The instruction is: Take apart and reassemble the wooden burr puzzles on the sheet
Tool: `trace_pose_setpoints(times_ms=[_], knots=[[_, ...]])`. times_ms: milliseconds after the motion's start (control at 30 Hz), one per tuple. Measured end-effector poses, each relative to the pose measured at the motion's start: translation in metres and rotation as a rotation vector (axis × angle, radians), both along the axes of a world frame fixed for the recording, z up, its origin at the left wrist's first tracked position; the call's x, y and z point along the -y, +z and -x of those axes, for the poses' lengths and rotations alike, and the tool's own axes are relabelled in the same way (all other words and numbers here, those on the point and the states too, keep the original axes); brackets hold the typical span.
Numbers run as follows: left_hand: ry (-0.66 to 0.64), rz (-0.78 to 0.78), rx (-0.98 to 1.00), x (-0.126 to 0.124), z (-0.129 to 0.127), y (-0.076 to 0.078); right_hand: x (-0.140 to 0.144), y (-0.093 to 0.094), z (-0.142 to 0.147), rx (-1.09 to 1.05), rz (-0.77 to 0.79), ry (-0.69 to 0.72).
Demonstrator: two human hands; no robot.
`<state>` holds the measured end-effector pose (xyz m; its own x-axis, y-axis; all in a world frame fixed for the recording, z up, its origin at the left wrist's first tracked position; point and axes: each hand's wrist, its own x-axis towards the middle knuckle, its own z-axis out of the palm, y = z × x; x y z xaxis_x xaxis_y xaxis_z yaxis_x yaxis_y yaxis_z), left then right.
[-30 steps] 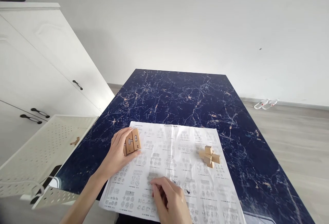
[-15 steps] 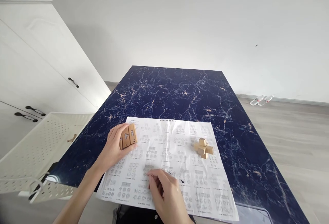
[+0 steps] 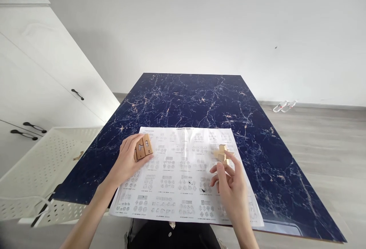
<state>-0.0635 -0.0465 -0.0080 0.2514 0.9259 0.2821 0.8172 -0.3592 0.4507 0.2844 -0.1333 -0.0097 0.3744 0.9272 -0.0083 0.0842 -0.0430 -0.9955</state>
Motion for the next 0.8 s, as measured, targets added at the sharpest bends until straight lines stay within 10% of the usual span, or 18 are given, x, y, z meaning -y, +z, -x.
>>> trace_pose_setpoints(times_ms=[333, 500, 800], knots=[[-0.024, -0.059, -0.014, 0.003, -0.002, 0.002, -0.01, 0.002, 0.004, 0.118, 0.033, 0.108], [-0.116, -0.091, 0.083, 0.007, -0.01, 0.018, -0.012, 0.015, 0.012, 0.028, 0.0, 0.374], [-0.519, 0.746, 0.644, -0.023, -0.063, 0.046, -0.063, 0.042, 0.041, -0.058, -0.112, 0.784]])
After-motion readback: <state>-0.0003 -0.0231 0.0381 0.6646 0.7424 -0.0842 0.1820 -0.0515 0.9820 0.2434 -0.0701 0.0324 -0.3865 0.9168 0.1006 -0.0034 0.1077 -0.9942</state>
